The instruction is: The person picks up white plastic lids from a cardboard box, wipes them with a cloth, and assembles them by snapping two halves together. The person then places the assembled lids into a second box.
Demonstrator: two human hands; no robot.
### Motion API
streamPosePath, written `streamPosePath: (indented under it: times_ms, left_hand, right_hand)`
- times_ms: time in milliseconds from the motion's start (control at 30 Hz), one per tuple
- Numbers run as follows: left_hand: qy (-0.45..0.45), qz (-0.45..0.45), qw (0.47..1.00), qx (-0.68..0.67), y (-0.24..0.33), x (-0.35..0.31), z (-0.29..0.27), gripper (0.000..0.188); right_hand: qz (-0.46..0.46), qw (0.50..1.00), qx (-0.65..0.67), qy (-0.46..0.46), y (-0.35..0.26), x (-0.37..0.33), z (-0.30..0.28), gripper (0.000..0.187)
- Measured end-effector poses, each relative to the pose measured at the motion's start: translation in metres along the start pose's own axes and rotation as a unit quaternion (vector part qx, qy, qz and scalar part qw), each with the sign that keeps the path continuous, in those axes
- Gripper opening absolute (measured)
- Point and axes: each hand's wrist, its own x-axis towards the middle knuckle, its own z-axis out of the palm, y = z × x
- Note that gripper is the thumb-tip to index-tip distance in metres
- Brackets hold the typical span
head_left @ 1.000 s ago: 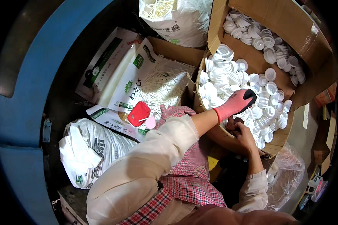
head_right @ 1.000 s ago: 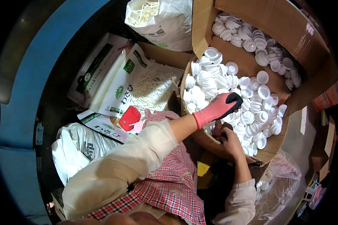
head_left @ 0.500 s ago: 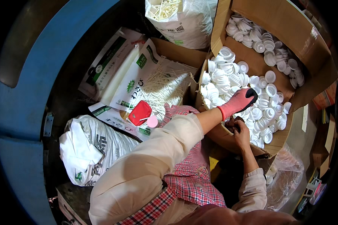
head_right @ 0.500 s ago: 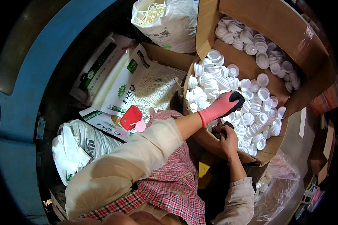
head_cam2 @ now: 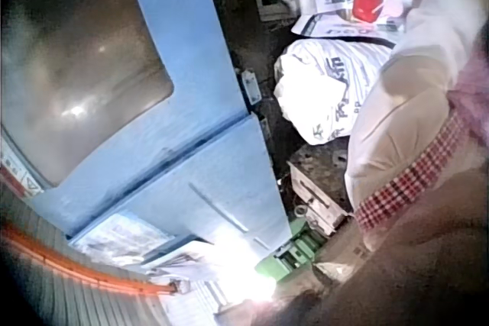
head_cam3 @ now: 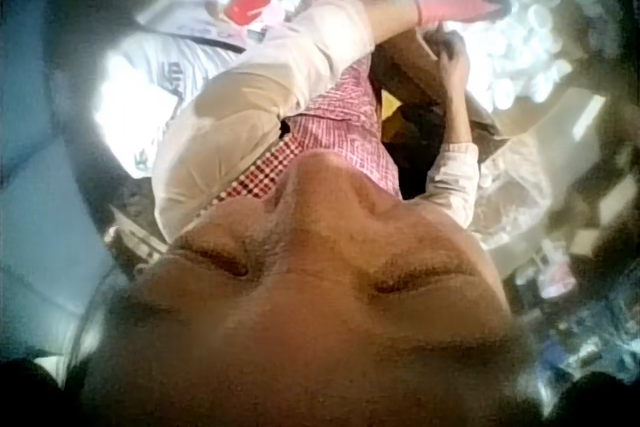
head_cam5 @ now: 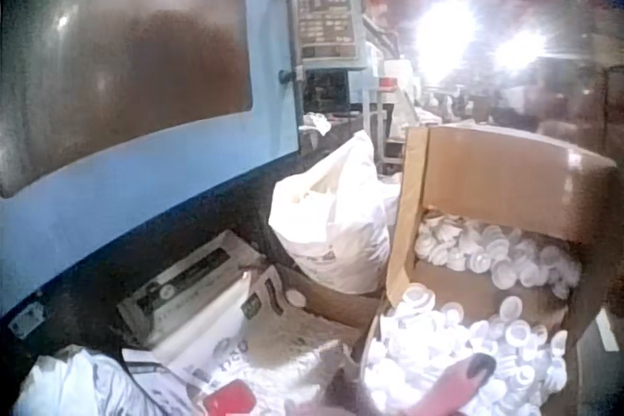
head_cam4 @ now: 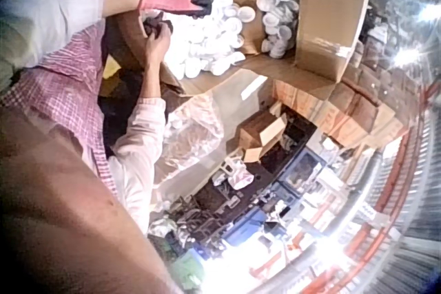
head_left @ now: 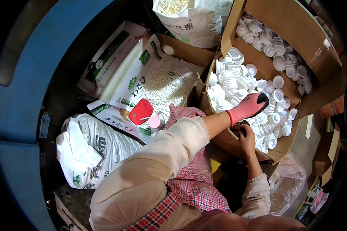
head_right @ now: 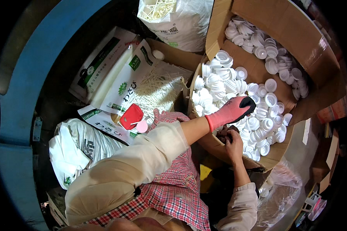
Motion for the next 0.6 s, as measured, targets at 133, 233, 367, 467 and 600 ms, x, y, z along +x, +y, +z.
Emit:
streamPosePath:
  times_ms: [133, 233, 367, 467, 600]
  left_hand:
    - [0.005, 0.012, 1.0, 0.01, 0.009, 0.0, -0.003, 0.026]
    - [0.004, 0.007, 1.0, 0.001, 0.021, -0.001, -0.009, 0.03]
    - [0.048, 0.049, 0.998, 0.011, 0.067, 0.007, -0.083, 0.036]
    - [0.262, 0.04, 0.96, -0.092, 0.059, 0.029, -0.181, 0.033]
    - [0.305, -0.096, 0.91, 0.262, -0.112, 0.052, -0.306, 0.029]
  right_hand:
    - [0.009, 1.0, -0.001, -0.003, 0.002, 0.001, 0.001, 0.024]
    - [0.015, 1.0, -0.019, 0.005, 0.01, -0.001, 0.005, 0.024]
    - [-0.006, 0.998, -0.046, 0.051, 0.008, -0.005, 0.004, 0.026]
    - [-0.015, 0.995, -0.057, 0.074, -0.01, -0.01, 0.001, 0.023]
    - [-0.054, 0.993, -0.068, 0.085, -0.018, 0.002, 0.002, 0.021]
